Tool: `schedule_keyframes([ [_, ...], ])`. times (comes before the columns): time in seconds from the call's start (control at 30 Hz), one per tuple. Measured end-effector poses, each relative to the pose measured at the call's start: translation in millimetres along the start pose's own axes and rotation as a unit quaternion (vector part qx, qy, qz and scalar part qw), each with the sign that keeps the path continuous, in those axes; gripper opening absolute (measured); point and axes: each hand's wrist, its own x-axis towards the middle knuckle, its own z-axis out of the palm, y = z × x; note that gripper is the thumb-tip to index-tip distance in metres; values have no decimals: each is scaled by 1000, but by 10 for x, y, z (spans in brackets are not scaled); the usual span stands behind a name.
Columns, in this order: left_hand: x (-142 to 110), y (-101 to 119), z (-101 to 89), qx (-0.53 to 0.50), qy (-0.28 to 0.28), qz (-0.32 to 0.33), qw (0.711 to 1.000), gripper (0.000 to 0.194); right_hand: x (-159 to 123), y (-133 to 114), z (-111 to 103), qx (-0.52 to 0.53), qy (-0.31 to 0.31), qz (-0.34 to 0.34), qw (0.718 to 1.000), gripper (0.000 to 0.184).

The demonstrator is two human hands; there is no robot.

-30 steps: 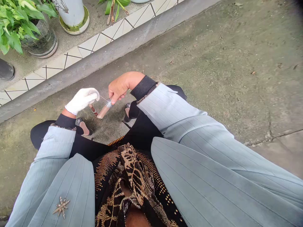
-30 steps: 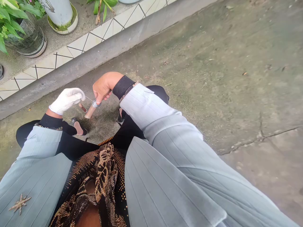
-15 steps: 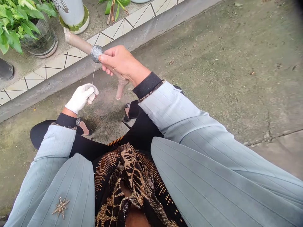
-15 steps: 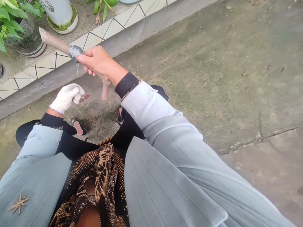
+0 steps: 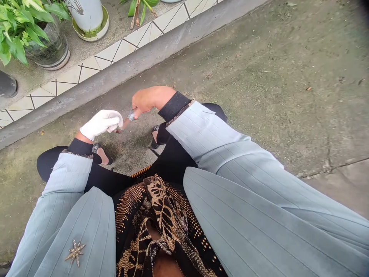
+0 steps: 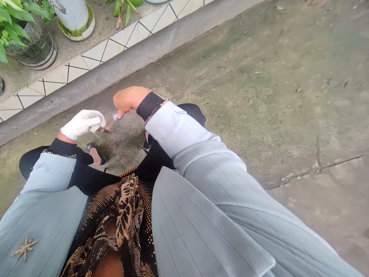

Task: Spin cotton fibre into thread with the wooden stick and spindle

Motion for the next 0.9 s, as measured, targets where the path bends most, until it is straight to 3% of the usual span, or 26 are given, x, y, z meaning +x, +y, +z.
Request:
schedule_keyframes([
  [0.1,9,-6,-11,11,9,-3,1000,50,-80,-48,12,-37,-190,11,981,21],
  [0.17,31,-45,-36,7,35,15,999,52,-168,-75,-37,16,-214,-45,976,17],
  [0.23,66,-109,-62,1,84,41,996,53,-249,-83,-103,97,-163,-120,975,16],
  [0.33,111,-192,-74,-12,129,80,988,55,-318,-76,-165,203,-35,-212,955,17],
  [0.4,120,-204,-69,-10,128,90,988,54,-332,-81,-166,243,38,-234,941,21],
  [0.47,114,-188,-70,32,140,87,986,48,-335,-97,-147,264,73,-228,934,24],
  [0.67,111,-178,-141,289,203,37,935,21,-289,-121,-104,267,73,-225,934,27],
  [0.77,117,-201,-163,293,203,27,934,15,-267,-106,-95,264,45,-223,937,25],
  [0.9,111,-182,-170,253,195,30,947,16,-284,-98,-95,306,50,-239,920,30],
])
